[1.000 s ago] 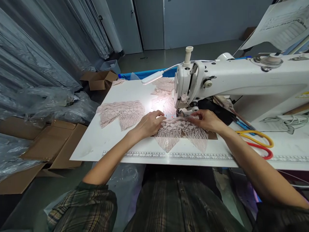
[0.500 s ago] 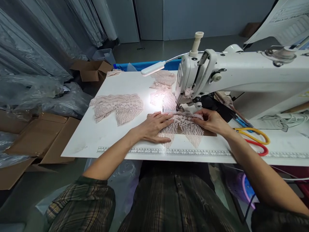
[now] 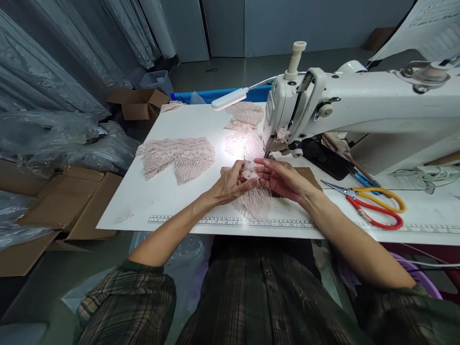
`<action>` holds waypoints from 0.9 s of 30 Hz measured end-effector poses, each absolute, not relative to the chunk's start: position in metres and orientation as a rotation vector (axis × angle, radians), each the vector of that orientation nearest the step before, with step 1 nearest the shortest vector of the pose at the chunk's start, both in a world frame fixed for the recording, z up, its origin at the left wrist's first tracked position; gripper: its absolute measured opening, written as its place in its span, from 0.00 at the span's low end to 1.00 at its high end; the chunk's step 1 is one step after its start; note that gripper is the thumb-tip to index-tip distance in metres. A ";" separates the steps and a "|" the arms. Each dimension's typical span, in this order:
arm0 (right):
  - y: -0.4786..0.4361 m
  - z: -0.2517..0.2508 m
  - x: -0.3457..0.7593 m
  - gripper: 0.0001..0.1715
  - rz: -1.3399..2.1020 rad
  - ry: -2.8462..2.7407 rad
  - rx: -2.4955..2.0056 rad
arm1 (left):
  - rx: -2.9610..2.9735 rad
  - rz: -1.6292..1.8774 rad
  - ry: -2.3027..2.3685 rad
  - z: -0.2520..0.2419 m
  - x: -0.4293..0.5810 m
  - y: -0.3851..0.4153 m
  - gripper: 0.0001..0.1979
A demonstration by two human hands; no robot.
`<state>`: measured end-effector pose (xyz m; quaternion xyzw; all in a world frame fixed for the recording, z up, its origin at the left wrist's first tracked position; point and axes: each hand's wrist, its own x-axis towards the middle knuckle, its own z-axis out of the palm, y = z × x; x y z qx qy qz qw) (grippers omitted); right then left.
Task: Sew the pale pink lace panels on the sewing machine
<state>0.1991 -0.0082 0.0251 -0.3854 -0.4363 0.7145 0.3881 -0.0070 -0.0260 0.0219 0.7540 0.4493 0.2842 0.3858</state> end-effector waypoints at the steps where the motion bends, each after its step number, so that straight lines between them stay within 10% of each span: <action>1: -0.006 0.024 0.203 0.28 1.786 -1.198 -0.996 | 1.858 0.703 1.229 0.024 -0.006 -0.027 0.39; 15: -0.013 -0.006 0.241 0.25 0.256 -2.451 -1.030 | 1.508 0.630 1.517 0.038 -0.010 -0.022 0.24; 27: 0.000 -0.004 0.250 0.27 0.527 -2.405 -1.043 | 1.403 0.587 1.459 0.031 -0.017 -0.015 0.26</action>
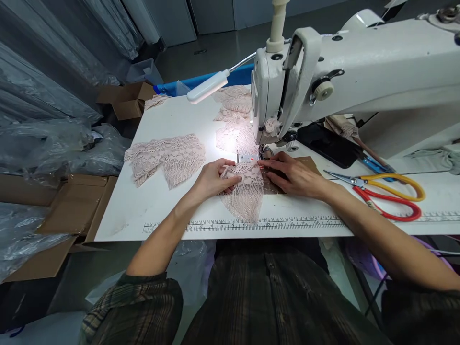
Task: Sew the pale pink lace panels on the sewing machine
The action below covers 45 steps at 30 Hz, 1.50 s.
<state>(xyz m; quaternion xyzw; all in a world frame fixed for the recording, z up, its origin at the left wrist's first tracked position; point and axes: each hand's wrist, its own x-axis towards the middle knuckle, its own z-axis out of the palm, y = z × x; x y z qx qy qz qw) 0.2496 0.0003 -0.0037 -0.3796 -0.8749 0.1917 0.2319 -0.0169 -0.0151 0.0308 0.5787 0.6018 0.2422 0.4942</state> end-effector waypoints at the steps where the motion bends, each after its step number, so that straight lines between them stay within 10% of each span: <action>1: 0.001 -0.003 0.250 0.27 0.533 -2.411 -1.044 | 1.391 0.574 1.452 0.031 -0.018 -0.014 0.26; 45: -0.018 -0.003 0.256 0.21 0.445 -2.510 -0.874 | 1.678 0.635 1.493 0.021 -0.024 -0.019 0.30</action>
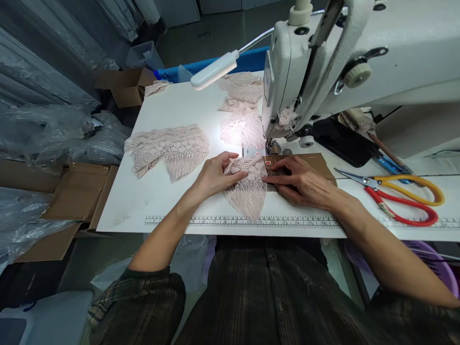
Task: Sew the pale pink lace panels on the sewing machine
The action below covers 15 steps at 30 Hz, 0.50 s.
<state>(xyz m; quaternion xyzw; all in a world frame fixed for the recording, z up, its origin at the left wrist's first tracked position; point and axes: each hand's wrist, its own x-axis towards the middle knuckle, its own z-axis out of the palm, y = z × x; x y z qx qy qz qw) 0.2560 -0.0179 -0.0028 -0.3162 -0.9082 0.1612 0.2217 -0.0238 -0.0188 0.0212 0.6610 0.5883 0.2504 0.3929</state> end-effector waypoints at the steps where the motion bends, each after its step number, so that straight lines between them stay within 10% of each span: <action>1: -0.018 -0.003 0.256 0.21 0.436 -2.511 -0.876 | 1.701 0.644 1.504 0.021 -0.023 -0.020 0.29; 15: -0.019 -0.002 0.255 0.20 0.415 -2.505 -0.871 | 1.831 0.646 1.638 0.030 -0.013 -0.027 0.24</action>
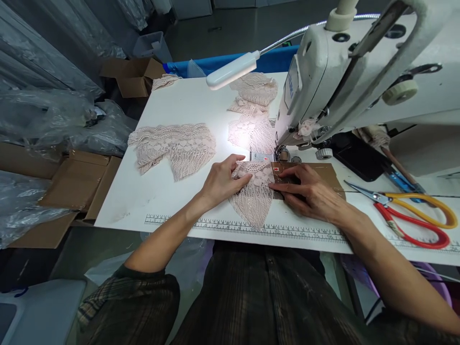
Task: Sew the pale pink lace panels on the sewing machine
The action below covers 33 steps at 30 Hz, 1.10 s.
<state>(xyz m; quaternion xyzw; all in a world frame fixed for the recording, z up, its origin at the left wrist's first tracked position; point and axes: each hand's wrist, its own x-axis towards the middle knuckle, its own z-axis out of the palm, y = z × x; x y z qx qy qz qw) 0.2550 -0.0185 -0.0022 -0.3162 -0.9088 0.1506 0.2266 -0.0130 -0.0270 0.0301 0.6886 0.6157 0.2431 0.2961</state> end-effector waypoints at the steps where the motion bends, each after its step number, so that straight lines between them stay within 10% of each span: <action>1: -0.018 -0.002 0.255 0.20 0.413 -2.508 -0.869 | 1.839 0.655 1.643 0.030 -0.013 -0.027 0.23; 17: -0.021 -0.002 0.250 0.20 0.325 -2.537 -0.920 | 3.034 0.584 1.247 0.024 -0.009 -0.013 0.09; 33: -0.023 -0.001 0.247 0.19 0.142 -2.580 -0.887 | 3.279 0.033 0.902 0.018 0.005 0.005 0.20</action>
